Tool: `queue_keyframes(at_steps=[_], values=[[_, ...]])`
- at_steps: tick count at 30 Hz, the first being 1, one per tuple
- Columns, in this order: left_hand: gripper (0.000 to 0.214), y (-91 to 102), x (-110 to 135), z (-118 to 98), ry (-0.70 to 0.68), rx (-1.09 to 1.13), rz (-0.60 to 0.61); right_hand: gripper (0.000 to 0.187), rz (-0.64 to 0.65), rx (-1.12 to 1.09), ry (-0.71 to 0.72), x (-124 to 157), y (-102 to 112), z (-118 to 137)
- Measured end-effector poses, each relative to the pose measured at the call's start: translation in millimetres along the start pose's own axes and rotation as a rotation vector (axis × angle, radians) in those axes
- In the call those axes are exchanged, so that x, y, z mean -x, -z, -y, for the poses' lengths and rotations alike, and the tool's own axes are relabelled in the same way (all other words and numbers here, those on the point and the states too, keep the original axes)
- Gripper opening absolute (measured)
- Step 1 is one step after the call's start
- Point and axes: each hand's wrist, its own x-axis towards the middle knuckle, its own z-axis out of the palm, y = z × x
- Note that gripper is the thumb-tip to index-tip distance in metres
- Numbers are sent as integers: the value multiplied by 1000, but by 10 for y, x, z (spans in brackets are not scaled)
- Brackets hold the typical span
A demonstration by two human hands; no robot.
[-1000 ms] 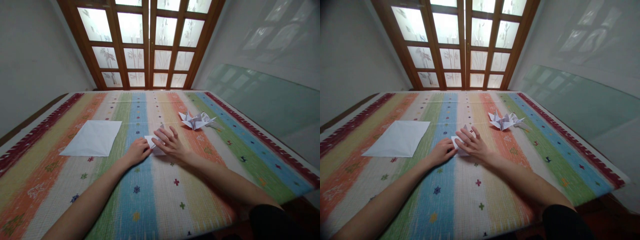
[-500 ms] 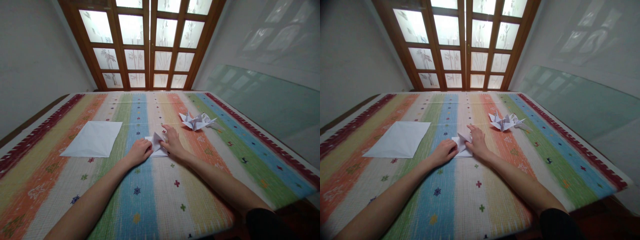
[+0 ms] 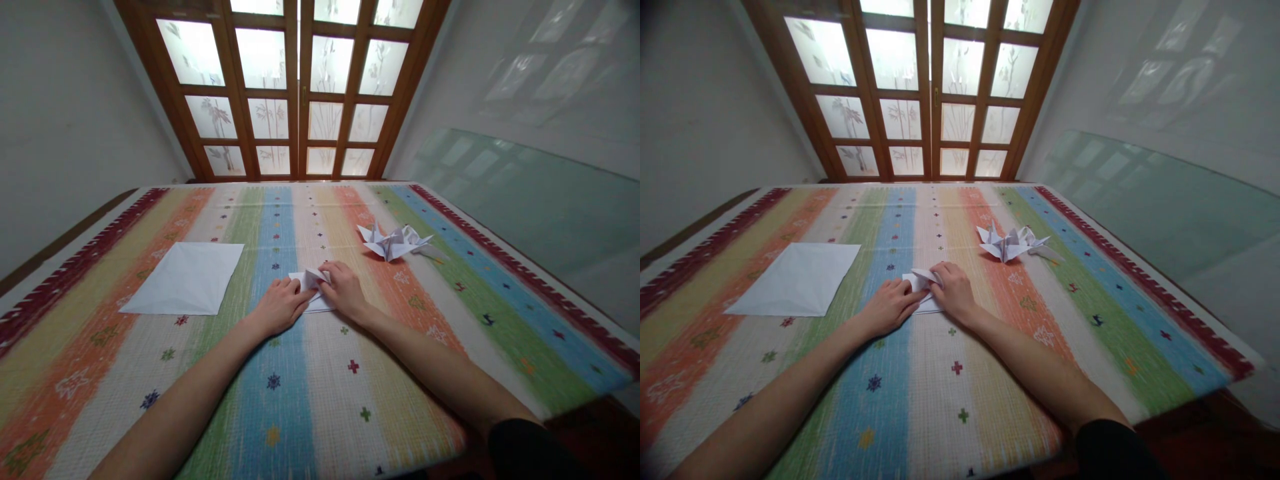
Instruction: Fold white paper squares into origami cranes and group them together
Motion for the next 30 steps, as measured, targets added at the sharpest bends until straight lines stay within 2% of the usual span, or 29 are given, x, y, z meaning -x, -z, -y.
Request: queue_keyframes(at_steps=[3, 6, 9, 12, 15, 17, 19, 22, 27, 30], values=[[34, 18, 11, -5, -9, 91, -14, 17, -8, -49, 24, 5, 40, 24], [35, 21, 4, 19, 42, 397, -183, 20, -11, -208, -13, -30, 118, 51], [43, 12, -41, 27, 183, 798, -428, 22, 120, -489, -119, -75, 210, 87], [45, 6, -94, -14, 344, 1028, -542, 23, 301, -763, -227, -94, 262, 132], [37, 22, -113, -83, 429, 1060, -512, 24, 420, -903, -286, -80, 269, 188], [27, 44, -107, -122, 438, 1035, -487, 22, 459, -933, -314, -69, 270, 228], [25, 63, -96, -148, 443, 1013, -489, 19, 476, -928, -322, -65, 281, 263], [26, 81, -85, -172, 468, 989, -554, 15, 486, -899, -312, -75, 313, 297], [25, 107, -78, -209, 483, 949, -668, 17, 589, -815, -277, -87, 344, 326], [19, 134, -76, -227, 408, 936, -690, 11, 509, -687, -248, -81, 338, 347]])
